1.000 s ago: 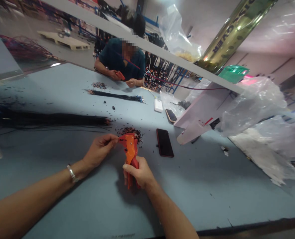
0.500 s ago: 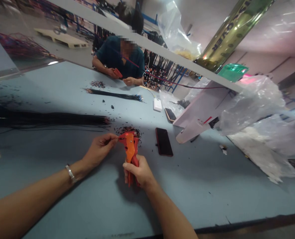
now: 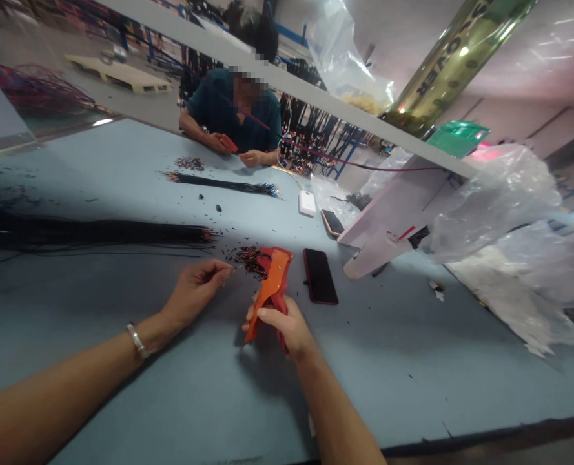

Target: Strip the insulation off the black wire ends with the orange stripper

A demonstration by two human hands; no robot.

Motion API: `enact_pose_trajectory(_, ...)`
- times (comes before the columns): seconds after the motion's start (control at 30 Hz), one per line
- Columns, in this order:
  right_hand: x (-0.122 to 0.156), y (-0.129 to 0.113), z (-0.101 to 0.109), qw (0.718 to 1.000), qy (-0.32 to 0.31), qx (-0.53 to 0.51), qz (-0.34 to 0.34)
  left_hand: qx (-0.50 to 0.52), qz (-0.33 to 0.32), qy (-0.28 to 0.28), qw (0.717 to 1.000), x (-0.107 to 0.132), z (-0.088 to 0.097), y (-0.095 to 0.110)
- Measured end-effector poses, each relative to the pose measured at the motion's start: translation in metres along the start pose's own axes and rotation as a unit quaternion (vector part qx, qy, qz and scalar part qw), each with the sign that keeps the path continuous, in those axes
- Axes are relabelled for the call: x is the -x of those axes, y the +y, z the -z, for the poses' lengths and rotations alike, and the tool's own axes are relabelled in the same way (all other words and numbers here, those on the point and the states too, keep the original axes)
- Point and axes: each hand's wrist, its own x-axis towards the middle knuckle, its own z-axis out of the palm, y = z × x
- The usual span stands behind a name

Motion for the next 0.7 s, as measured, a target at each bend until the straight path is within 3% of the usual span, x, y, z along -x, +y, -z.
enact_pose_trajectory(0.17, -0.0022, 0.0050, -0.0032, 0.999, -0.031, 0.019, -0.007, -0.002, -0.001, -0.012, 1.000, 0.0021, -0.0019, 0.0008)
enact_pose_trajectory(0.7, -0.0008, 0.0071, -0.0075, 0.999, -0.039, 0.027, -0.016, -0.008, 0.001, -0.050, 0.999, 0.0034, -0.0023, 0.0026)
